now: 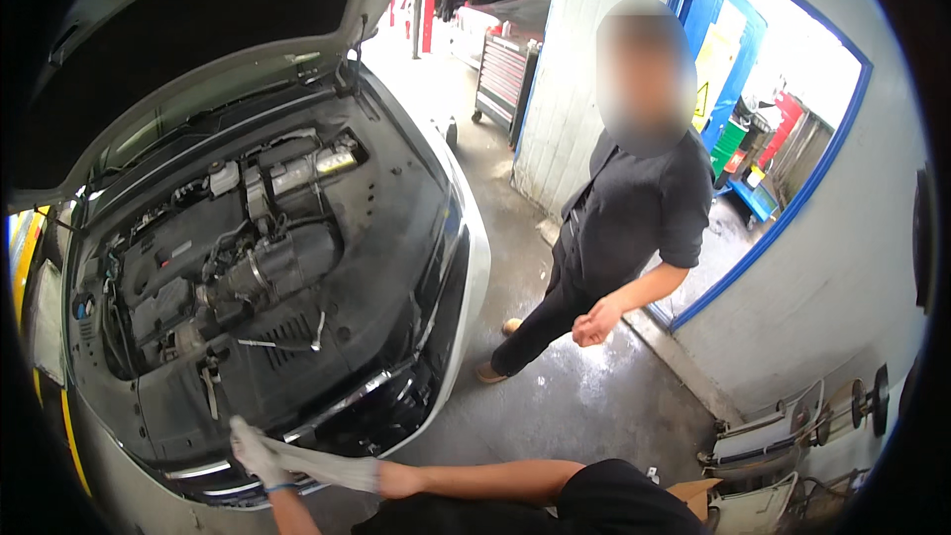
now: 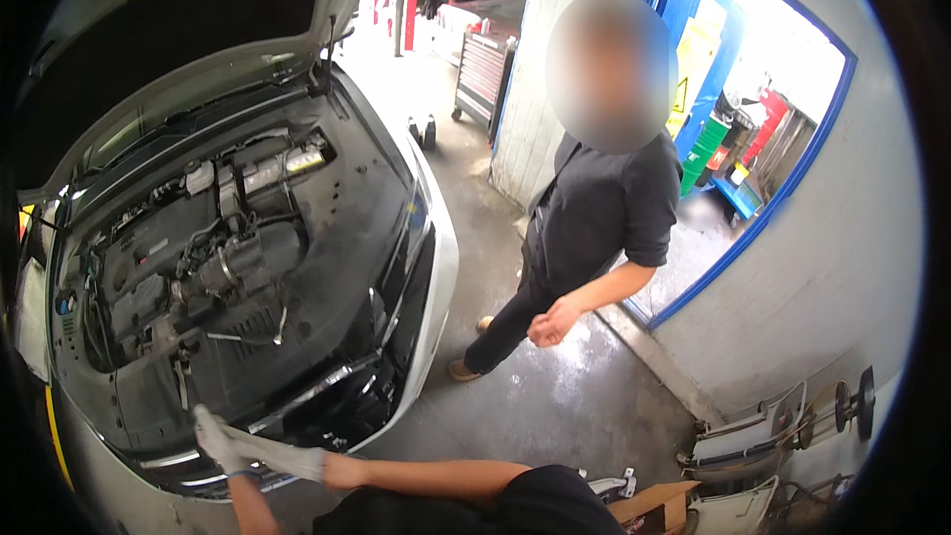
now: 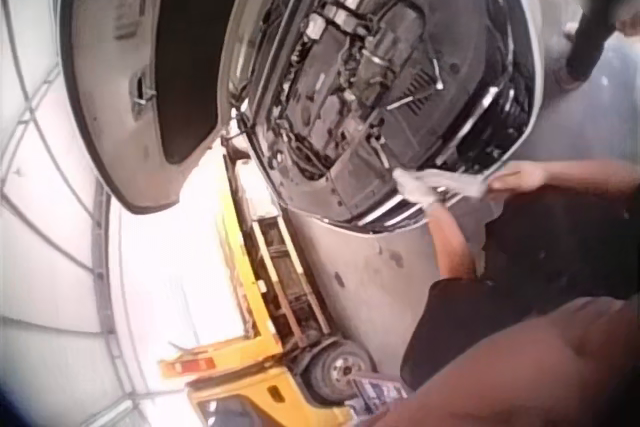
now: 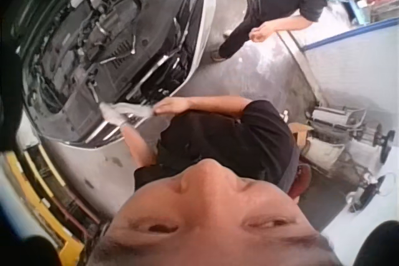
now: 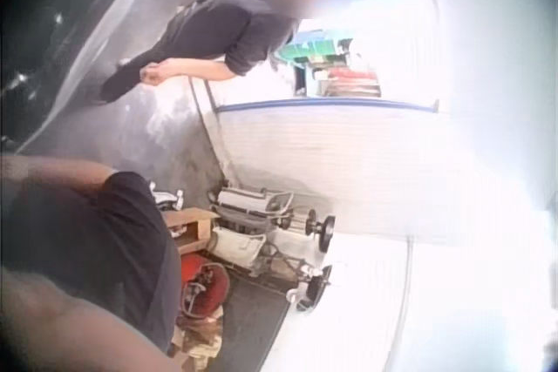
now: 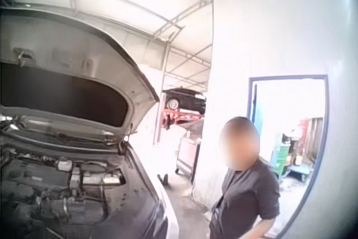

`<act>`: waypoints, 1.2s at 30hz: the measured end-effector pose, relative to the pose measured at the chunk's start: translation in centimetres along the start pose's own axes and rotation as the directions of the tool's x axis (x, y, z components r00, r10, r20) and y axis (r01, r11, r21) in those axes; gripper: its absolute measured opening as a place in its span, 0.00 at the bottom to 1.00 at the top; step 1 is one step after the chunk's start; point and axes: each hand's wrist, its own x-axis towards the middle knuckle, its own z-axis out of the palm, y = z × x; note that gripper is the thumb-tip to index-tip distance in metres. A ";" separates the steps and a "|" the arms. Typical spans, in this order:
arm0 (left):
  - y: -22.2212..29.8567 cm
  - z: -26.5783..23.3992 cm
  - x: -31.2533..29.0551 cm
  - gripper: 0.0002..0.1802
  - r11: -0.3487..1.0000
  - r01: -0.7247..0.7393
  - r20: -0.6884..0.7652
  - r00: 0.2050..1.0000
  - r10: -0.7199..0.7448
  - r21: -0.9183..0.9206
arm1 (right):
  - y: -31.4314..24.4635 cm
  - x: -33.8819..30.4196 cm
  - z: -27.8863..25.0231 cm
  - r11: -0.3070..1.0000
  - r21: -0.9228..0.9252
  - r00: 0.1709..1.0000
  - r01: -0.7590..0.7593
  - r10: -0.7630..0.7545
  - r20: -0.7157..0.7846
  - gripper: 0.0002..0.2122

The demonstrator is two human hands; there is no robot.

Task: The person cleans a rectangular air filter with a compressed air nozzle, then installs it into the engine bay of a white car. They secure the air filter housing cover using a ratchet and a screwdriver, tightening fasteners around the housing.

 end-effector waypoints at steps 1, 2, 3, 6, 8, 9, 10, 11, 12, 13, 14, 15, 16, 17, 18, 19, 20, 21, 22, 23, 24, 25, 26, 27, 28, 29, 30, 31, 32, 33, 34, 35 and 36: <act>-0.9 -5.9 3.4 0.28 0.996 0.028 -0.017 0.999 -0.029 -0.087 | -6.3 0.7 -1.1 0.873 0.304 0.914 -0.381 0.307 0.264 0.22; -0.4 -9.5 3.6 0.29 0.773 0.489 0.456 0.840 -0.293 -0.404 | -5.7 -3.4 -1.8 0.757 0.493 0.903 -0.430 0.346 0.255 0.20; 1.9 -11.1 3.0 0.27 0.834 0.385 0.157 0.923 -0.351 -0.396 | -4.5 -6.8 -2.6 0.750 0.452 0.871 -0.483 0.462 0.166 0.20; 2.9 -21.3 3.7 0.30 0.796 0.385 0.051 0.911 -0.410 -0.467 | 0.4 -17.7 -4.4 0.398 -0.072 0.401 -0.914 0.867 -0.297 0.21; -0.6 -23.7 4.4 0.37 0.551 0.517 0.186 0.817 -0.546 -0.655 | 9.3 -32.9 -3.1 0.038 -0.186 0.130 -0.982 0.847 -0.516 0.18; -1.0 -24.6 3.4 0.36 0.652 0.465 0.170 0.869 -0.464 -0.598 | 10.2 -35.5 -2.4 -0.040 -0.220 0.074 -0.975 0.871 -0.486 0.18; -0.1 -25.9 2.0 0.36 0.758 0.389 0.139 0.917 -0.375 -0.523 | 8.7 -34.6 -2.1 -0.035 -0.149 0.026 -0.988 0.923 -0.385 0.17; 0.8 -25.2 1.6 0.31 0.735 0.346 0.069 0.922 -0.380 -0.583 | 6.7 -34.0 -1.7 -0.059 -0.071 -0.036 -0.996 0.956 -0.292 0.17; 1.2 -23.9 1.2 0.31 0.702 0.305 0.010 0.920 -0.391 -0.644 | 5.1 -33.6 -1.7 -0.001 0.001 -0.001 -1.000 0.972 -0.236 0.16; 0.1 -24.8 2.3 0.27 0.731 0.287 -0.006 0.929 -0.370 -0.619 | 4.1 -32.8 -1.9 0.056 0.073 0.041 -0.996 0.982 -0.185 0.16; 1.0 -21.3 1.9 0.22 0.731 0.196 -0.124 0.925 -0.359 -0.653 | 3.0 -32.4 -2.6 0.087 0.161 0.061 -0.983 0.985 -0.160 0.15; 2.3 -19.3 2.2 0.17 0.767 0.133 -0.233 0.908 -0.348 -0.627 | 2.0 -31.0 -3.1 0.189 0.195 0.167 -0.962 0.978 -0.122 0.15; 2.7 -19.4 3.0 0.15 0.741 0.124 -0.237 0.901 -0.363 -0.660 | 1.2 -29.1 -3.3 0.287 0.234 0.275 -0.929 0.958 -0.080 0.15; 2.4 -20.9 4.6 0.16 0.745 0.148 -0.135 0.943 -0.305 -0.651 | 0.7 -27.7 -3.2 0.377 0.278 0.382 -0.884 0.923 -0.041 0.16; 1.5 -21.5 6.3 0.16 0.763 0.139 -0.169 0.936 -0.310 -0.631 | 1.3 -26.7 -3.3 0.434 -0.007 0.434 -0.901 0.901 0.022 0.16; 2.8 -18.4 6.6 0.14 0.779 0.075 -0.242 0.928 -0.282 -0.622 | 2.0 -26.0 -4.0 0.458 -0.284 0.455 -0.843 0.887 0.080 0.18; 4.2 -16.2 7.1 0.13 0.797 0.004 -0.319 0.915 -0.246 -0.604 | 2.9 -25.1 -4.6 0.466 -0.534 0.459 -0.706 0.874 0.156 0.19; 4.5 -16.3 8.3 0.12 0.819 -0.005 -0.310 0.927 -0.212 -0.574 | 3.9 -23.8 -4.5 0.428 -0.697 0.418 -0.574 0.886 0.200 0.18; 4.6 -16.4 9.6 0.11 0.840 -0.012 -0.295 0.939 -0.177 -0.543 | 5.2 -22.1 -4.1 0.384 -0.825 0.372 -0.414 0.899 0.232 0.16; 4.8 -16.1 11.2 0.10 0.852 -0.032 -0.310 0.938 -0.155 -0.523 | 6.6 -20.4 -3.2 0.335 -0.913 0.323 -0.235 0.912 0.252 0.16; 4.8 -16.2 12.9 0.11 0.887 -0.045 -0.322 0.939 -0.119 -0.460 | 7.9 -18.7 -2.5 0.218 -0.944 0.352 -0.249 0.928 0.121 0.15; 4.7 -16.4 14.7 0.12 0.918 -0.055 -0.322 0.943 -0.080 -0.392 | 9.3 -17.1 -1.3 0.099 -0.956 0.380 -0.276 0.925 -0.014 0.14; 4.2 -16.6 16.4 0.13 0.943 -0.064 -0.315 0.948 -0.045 -0.327 | 10.5 -15.7 -0.4 -0.027 -0.952 0.401 -0.306 0.903 -0.154 0.14; 3.5 -17.4 17.8 0.15 0.990 -0.042 -0.259 0.966 0.007 -0.133 | 11.6 -14.8 0.5 -0.078 -0.937 0.480 -0.339 0.843 -0.244 0.12; 3.6 -16.7 18.7 0.15 0.986 -0.041 -0.266 0.964 -0.004 -0.164 | 12.6 -14.0 1.2 -0.128 -0.917 0.551 -0.377 0.765 -0.333 0.10; 3.4 -16.6 20.0 0.14 0.989 -0.062 -0.266 0.964 0.025 -0.131 | 13.1 -12.9 1.6 -0.166 -0.895 0.618 -0.415 0.670 -0.411 0.09; 2.8 -17.1 21.2 0.14 0.992 -0.084 -0.265 0.963 0.055 -0.099 | 12.9 -12.5 1.7 -0.162 -0.905 0.613 -0.392 0.688 -0.389 0.09; 2.3 -16.8 22.2 0.12 0.986 -0.099 -0.251 0.966 0.062 -0.137 | 12.6 -12.0 2.0 -0.156 -0.916 0.608 -0.370 0.705 -0.365 0.09; 1.5 -16.4 22.6 0.11 0.991 -0.072 -0.251 0.967 0.041 -0.114 | 12.2 -11.7 2.2 -0.148 -0.926 0.602 -0.347 0.723 -0.341 0.10; 0.8 -15.7 23.4 0.12 0.991 -0.115 -0.217 0.971 0.099 -0.061 | 11.7 -11.4 2.2 -0.062 -0.888 0.630 -0.456 0.682 -0.371 0.10; -0.2 -15.4 23.7 0.14 0.989 -0.151 -0.185 0.972 0.147 -0.008 | 10.6 -11.6 2.2 0.028 -0.836 0.648 -0.547 0.647 -0.403 0.10; 0.2 -14.2 22.6 0.15 0.972 -0.182 -0.157 0.966 0.205 0.150 | 8.6 -11.7 2.1 0.118 -0.819 0.702 -0.561 0.593 -0.395 0.10; 1.1 -13.4 21.5 0.17 0.927 -0.215 -0.121 0.957 0.262 0.307 | 6.5 -11.6 2.0 0.211 -0.804 0.755 -0.555 0.534 -0.381 0.09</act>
